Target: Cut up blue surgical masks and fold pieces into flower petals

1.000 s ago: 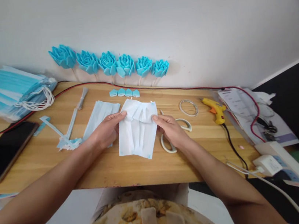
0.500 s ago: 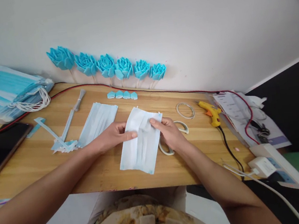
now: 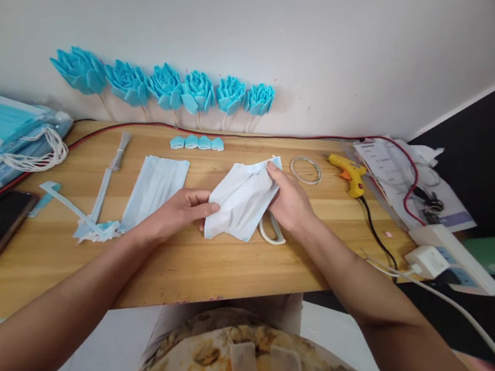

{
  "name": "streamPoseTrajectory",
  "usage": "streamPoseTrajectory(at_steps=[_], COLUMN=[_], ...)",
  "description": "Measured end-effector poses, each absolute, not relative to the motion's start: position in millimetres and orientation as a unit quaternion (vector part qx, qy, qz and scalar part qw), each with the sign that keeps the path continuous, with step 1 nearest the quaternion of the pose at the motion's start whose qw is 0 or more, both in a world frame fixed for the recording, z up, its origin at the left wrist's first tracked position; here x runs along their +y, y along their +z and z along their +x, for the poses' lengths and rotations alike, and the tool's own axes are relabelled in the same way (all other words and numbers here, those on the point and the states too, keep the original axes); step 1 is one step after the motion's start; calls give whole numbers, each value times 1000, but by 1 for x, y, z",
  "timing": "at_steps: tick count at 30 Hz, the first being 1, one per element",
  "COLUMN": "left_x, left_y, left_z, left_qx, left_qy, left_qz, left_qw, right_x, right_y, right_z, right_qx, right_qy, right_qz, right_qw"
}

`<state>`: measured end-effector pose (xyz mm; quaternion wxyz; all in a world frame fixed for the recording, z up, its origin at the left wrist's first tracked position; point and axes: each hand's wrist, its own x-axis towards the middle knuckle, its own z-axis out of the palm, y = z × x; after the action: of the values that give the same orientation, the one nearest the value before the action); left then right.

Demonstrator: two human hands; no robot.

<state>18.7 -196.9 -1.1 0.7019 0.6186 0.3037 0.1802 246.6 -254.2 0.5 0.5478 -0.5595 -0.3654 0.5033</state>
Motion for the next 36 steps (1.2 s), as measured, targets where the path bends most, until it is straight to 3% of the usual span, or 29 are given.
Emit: streamPoseTrajectory(at_steps=[7,15,26,31,36], left_x=[-191,-192,-179,-177,-191], left_y=[-14,0,-16,-9,-2], left_z=[21,25,19,17,21], left_qx=[368,289,382,397,396], left_qy=[354,426,519,497,372], left_qz=[540,463,394,386,432], left_qw=[669,721,655,668,720], right_x=[-258,-261,-263,-264,-264], right_y=[-2,-5,-3,4,7], right_z=[245,242,244,249,244], right_qx=[-428,-485,-562,-585,-585], right_qy=[583,567,523,506,551], right_qz=[-484,-495,-520,-521,-472], right_qw=[493,445,374,361,363])
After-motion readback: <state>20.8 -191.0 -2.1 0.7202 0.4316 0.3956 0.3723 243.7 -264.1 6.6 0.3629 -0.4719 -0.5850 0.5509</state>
